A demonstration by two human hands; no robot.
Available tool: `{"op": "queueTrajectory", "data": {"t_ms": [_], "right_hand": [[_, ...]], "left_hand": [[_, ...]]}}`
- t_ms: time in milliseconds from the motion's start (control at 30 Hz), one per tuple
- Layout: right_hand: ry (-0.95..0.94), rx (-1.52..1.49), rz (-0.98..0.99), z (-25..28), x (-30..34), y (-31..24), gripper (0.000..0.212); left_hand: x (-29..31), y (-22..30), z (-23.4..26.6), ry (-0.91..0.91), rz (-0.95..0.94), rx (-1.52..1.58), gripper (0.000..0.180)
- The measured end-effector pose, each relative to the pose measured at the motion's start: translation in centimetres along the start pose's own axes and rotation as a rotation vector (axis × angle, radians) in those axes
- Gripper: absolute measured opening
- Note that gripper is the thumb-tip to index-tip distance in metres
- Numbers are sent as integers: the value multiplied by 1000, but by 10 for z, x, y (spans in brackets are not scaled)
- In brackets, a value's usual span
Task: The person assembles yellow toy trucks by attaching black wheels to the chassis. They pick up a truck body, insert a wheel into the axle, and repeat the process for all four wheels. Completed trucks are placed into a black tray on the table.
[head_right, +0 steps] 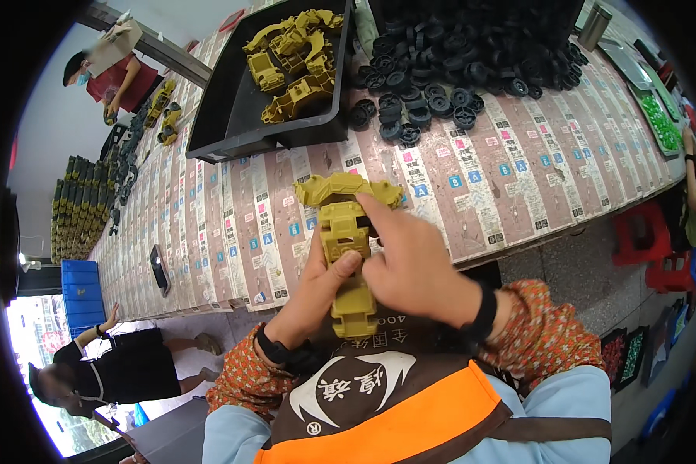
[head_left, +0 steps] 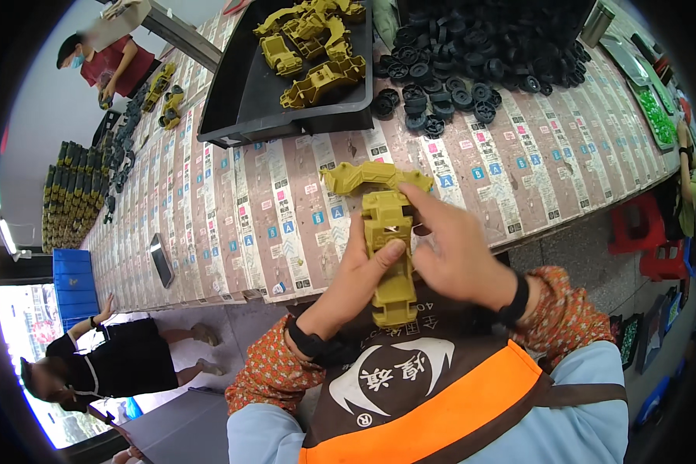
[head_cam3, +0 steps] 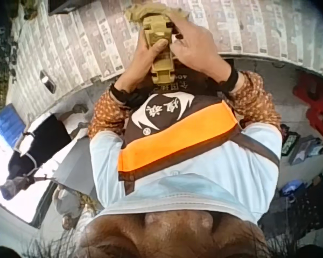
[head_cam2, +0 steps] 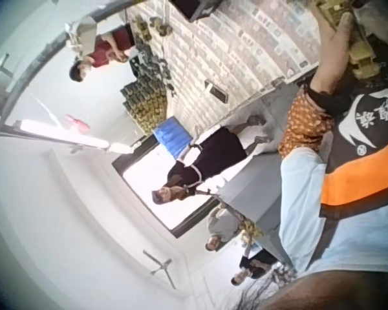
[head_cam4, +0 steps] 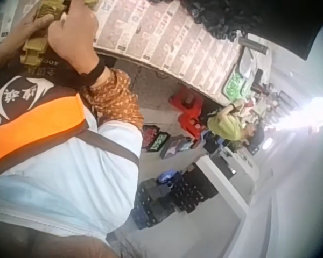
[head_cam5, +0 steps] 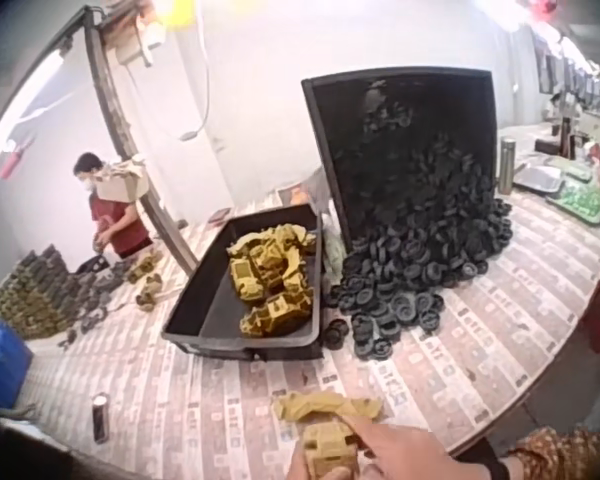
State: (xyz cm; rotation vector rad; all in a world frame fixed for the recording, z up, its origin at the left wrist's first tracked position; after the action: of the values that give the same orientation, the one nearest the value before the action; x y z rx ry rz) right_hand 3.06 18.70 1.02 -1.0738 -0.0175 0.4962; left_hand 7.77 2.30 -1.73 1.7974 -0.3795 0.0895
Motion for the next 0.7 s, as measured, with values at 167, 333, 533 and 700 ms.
{"op": "queueTrajectory", "data": {"t_ms": [167,333,533,700], "right_hand": [[264,365,-182,79,-82,79,25],[206,970,-182,111,-100,139,29],[230,897,43,104,-100,156,26],[237,569,-1,94,-83,117,22]], "left_hand": [[7,22,14,86,164,234,52],[9,24,36,154,68,379,48],[8,20,45,198,0,542,45],[3,18,54,250,-110,625,47]]}}
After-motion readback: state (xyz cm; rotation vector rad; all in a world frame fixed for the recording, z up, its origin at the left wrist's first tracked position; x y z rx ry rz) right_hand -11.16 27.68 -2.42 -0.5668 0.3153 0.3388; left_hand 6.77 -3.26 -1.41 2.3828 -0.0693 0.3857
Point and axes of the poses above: each hand's wrist, its own x-axis away from the middle knuckle, its own z-axis out of the back of the hand, y = z × x, the point moved 3 cm from there along -x, towards the middle knuckle
